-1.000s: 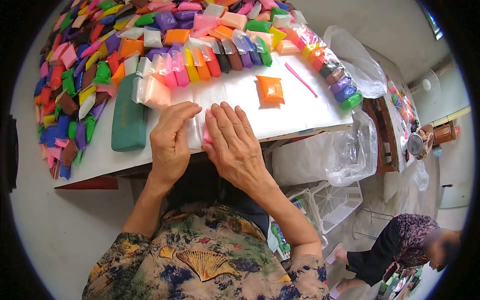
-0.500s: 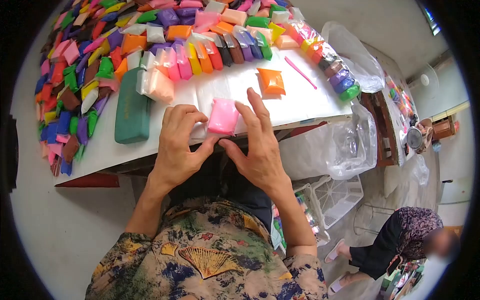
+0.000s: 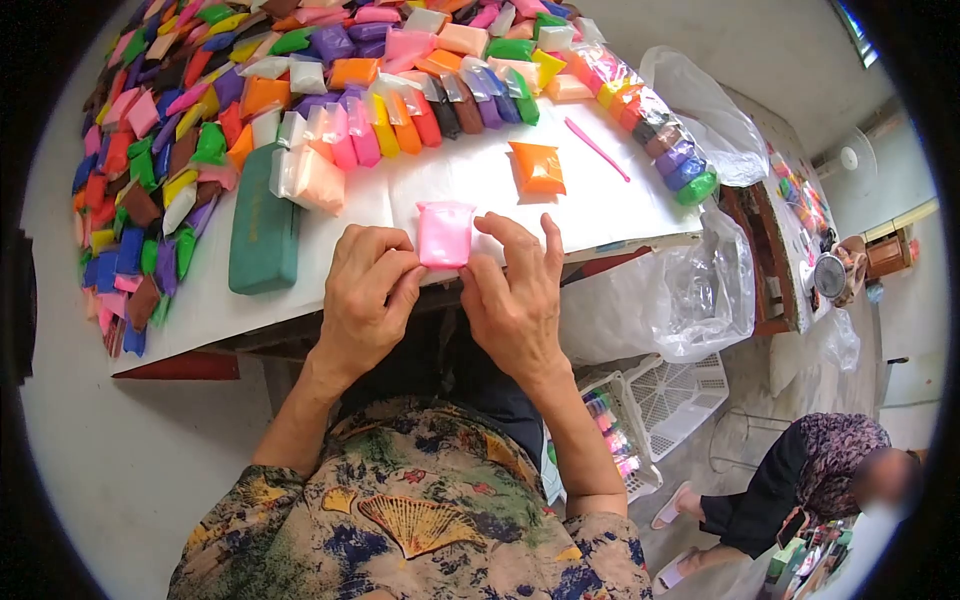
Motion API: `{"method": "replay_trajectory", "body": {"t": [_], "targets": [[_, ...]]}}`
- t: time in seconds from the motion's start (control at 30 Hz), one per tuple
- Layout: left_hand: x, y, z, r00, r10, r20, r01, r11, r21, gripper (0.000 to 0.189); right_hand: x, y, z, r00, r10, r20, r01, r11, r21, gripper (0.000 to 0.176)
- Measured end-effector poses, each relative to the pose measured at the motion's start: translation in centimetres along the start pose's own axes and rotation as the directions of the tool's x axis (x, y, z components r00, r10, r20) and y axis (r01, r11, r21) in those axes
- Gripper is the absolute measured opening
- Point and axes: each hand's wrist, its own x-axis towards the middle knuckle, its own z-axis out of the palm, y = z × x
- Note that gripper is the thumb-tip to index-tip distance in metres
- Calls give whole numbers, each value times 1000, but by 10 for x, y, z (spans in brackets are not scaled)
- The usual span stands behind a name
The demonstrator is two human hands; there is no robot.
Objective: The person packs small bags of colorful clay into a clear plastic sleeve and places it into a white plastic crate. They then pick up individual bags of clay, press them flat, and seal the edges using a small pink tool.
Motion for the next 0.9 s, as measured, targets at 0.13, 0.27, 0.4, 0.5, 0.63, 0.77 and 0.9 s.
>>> {"method": "replay_trajectory", "body": {"t": [0.13, 0.27, 0.4, 0.5, 0.63, 0.77, 0.9], "targets": [[2, 0, 2, 998, 59, 11, -59, 997, 44, 18, 1, -2, 1, 1000, -15, -18, 14, 998, -65, 17], [3, 1, 3, 996, 94, 10, -95, 993, 68, 17, -1, 1, 4, 999, -29, -18, 27, 995, -91, 18], [2, 2, 7, 996, 83, -10, -82, 994, 73, 17, -4, 1, 7, 999, -35, -39, 30, 993, -112, 19], [-2, 2, 6, 997, 79, -22, -77, 994, 81, 17, -1, -6, -2, 1000, 3, -12, -5, 989, -145, 19], [-6, 4, 7, 989, 131, -74, -123, 987, 100, 19, 6, -18, -21, 990, 128, -55, -130, 991, -29, 30], [-9, 7, 4, 952, 295, -82, -263, 924, 279, 20, 22, -30, -21, 872, 475, 123, -489, 820, 299, 43], [-4, 5, -7, 937, 340, -81, -297, 897, 327, 20, 36, -34, -19, 817, 525, 238, -576, 723, 383, 47]]}}
